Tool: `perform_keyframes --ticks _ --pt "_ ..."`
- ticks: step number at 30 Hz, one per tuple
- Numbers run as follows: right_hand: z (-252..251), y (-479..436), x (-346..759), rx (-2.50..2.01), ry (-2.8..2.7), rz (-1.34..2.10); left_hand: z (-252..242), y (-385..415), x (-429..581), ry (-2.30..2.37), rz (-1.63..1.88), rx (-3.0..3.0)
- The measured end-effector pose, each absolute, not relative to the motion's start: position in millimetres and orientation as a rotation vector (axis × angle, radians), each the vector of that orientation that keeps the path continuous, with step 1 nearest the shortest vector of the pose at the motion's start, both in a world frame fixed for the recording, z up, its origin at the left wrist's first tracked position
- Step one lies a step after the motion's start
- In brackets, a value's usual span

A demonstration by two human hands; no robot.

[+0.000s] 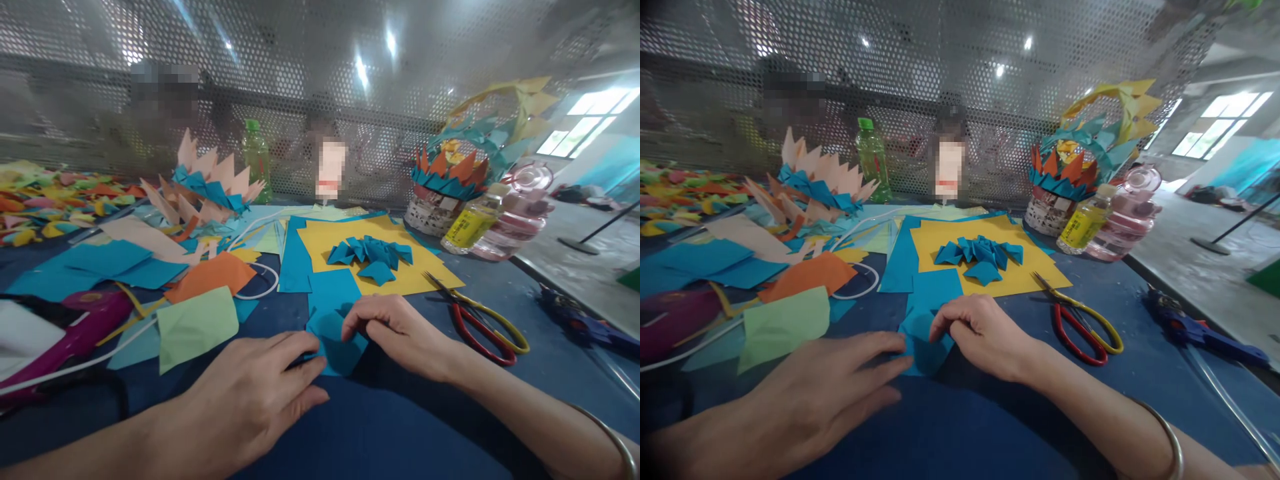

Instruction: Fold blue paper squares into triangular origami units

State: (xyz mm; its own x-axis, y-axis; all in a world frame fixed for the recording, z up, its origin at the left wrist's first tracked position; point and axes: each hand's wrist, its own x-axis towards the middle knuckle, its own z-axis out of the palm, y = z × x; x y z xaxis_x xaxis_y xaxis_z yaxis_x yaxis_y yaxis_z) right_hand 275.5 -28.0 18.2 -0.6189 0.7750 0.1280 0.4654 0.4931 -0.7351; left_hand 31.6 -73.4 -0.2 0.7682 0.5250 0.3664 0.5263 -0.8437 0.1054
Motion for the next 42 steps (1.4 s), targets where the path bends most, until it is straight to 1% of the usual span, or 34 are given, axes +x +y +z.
perform_keyframes --ticks 8,18,21,31,36,42 --pt "12.8 -18.2 284.3 -0.818 -2.427 0.851 0.1 -74.3 31.1 -0.824 -0.688 -2.931" --pt "11.1 -13.5 286.9 -0.693 -2.483 0.870 16.0 -79.9 36.4 -0.702 -0.847 -2.837" --pt "11.5 -14.9 286.4 -0.663 -2.479 0.860 15.8 -81.1 37.5 -0.732 -0.873 -2.815" --pt "17.4 -19.7 287.0 -0.735 -2.523 0.917 16.0 -85.5 36.8 -0.725 -0.907 -2.765" --pt "25.4 -23.9 285.2 -0.758 -2.588 1.052 14.9 -87.3 39.1 -0.758 -0.887 -2.773" --pt "23.1 -17.9 287.9 -0.795 -2.552 1.143 14.6 -88.3 43.8 -0.762 -0.842 -2.783"
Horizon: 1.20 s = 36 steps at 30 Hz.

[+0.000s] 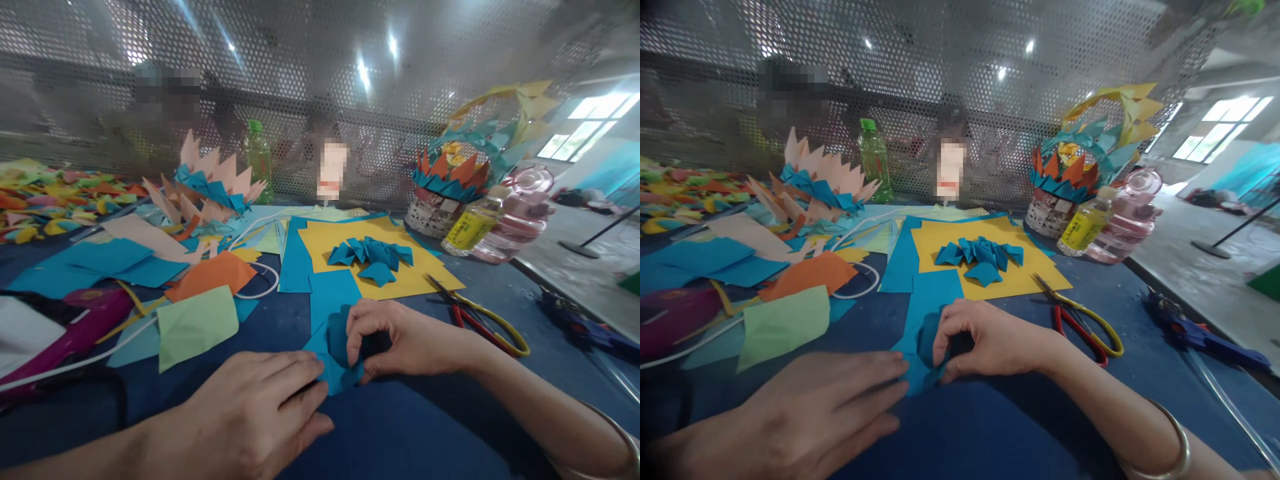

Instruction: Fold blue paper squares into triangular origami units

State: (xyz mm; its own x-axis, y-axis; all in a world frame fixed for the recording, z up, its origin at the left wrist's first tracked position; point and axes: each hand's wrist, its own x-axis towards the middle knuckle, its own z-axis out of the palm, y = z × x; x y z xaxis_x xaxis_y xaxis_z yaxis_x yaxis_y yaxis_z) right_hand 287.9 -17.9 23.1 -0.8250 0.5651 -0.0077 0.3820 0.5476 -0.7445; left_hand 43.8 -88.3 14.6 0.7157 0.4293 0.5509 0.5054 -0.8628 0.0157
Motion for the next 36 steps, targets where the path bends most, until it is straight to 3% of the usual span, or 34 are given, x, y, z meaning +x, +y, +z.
perform_keyframes --ticks 14,36 --pt "11.6 -32.6 270.6 -1.072 -2.442 0.882 6.5 -93.0 44.2 -0.720 -0.847 -2.784" --pt "8.1 -40.6 260.9 -1.204 -2.370 0.772 6.6 -90.6 40.9 -0.729 -0.859 -2.851"
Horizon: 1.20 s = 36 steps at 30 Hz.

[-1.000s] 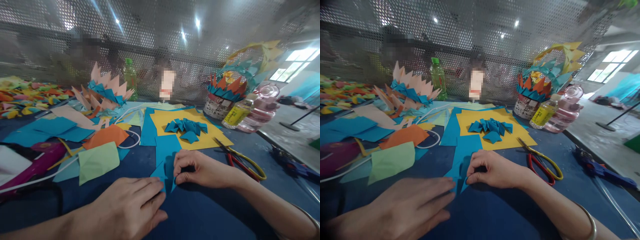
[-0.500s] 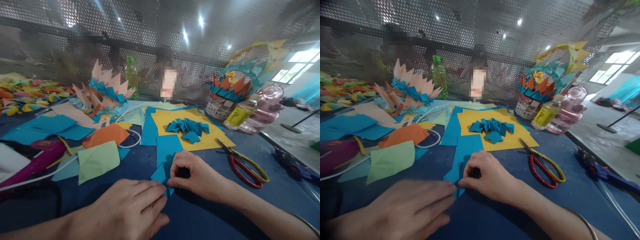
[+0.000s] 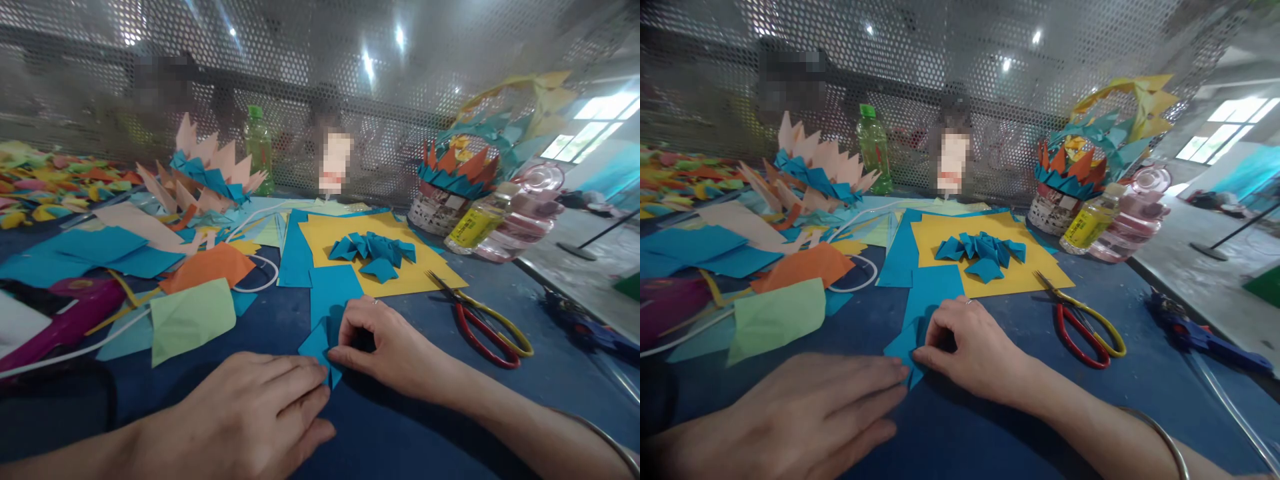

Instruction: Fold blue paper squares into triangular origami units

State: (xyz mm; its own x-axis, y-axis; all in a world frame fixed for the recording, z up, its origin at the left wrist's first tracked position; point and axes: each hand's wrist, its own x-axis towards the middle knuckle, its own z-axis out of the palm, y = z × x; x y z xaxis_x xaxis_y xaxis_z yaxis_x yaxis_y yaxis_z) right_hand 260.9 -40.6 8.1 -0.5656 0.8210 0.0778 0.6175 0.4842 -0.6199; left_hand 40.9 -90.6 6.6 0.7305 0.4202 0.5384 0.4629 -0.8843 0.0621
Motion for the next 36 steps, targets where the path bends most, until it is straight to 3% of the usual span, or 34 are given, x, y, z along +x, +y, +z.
perform_keyframes --ticks 12,18,36 --pt "6.0 -39.4 262.1 -1.187 -2.362 0.797 4.2 -92.6 43.9 -0.778 -0.767 -2.718" --pt "6.7 -38.2 262.8 -1.165 -2.349 0.839 3.2 -89.0 41.6 -0.782 -0.646 -2.934" --pt "8.2 -39.0 264.5 -1.173 -2.361 0.818 7.4 -88.9 46.1 -0.807 -0.656 -2.905"
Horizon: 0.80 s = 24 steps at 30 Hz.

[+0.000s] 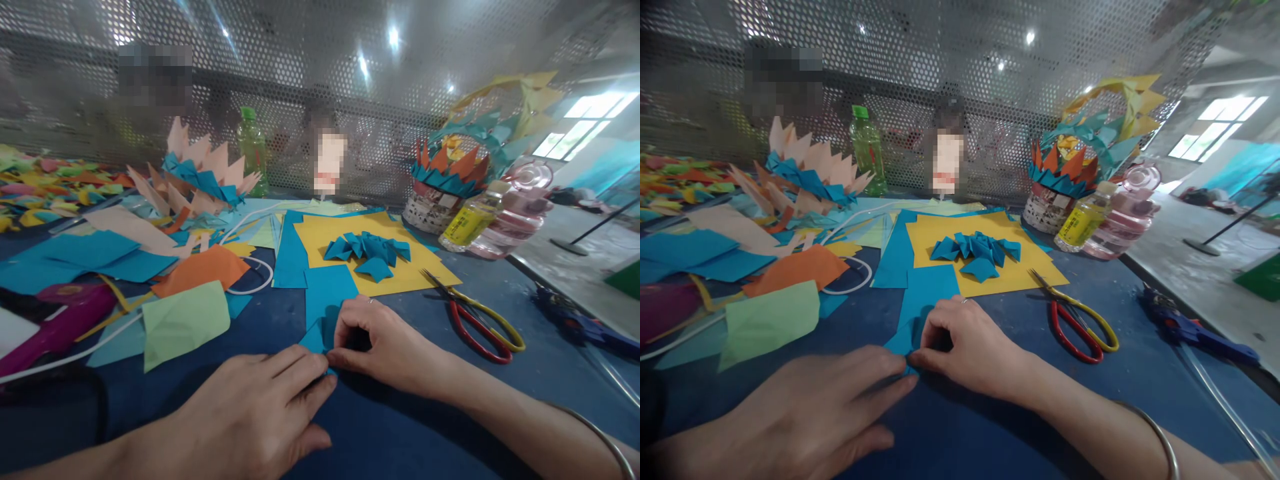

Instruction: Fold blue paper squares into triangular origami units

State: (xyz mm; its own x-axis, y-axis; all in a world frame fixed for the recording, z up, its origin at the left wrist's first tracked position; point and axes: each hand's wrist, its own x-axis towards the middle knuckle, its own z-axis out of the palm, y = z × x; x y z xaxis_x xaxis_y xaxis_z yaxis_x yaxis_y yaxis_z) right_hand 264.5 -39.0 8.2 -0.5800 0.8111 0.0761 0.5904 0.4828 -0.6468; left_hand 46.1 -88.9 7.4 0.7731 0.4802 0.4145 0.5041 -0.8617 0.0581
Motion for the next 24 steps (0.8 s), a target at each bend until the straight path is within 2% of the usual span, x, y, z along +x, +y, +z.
perform_keyframes --ticks 14,19,24 --pt "13.0 -21.3 282.4 -1.186 -2.421 0.848 2.8 -88.4 46.6 -0.721 -0.801 -2.864" --pt "7.4 -13.7 288.1 -1.109 -2.404 0.807 -0.7 -86.4 47.7 -0.704 -0.920 -2.804" --pt "6.0 -17.0 285.9 -0.987 -2.393 0.854 4.7 -87.4 48.7 -0.675 -0.894 -2.789"
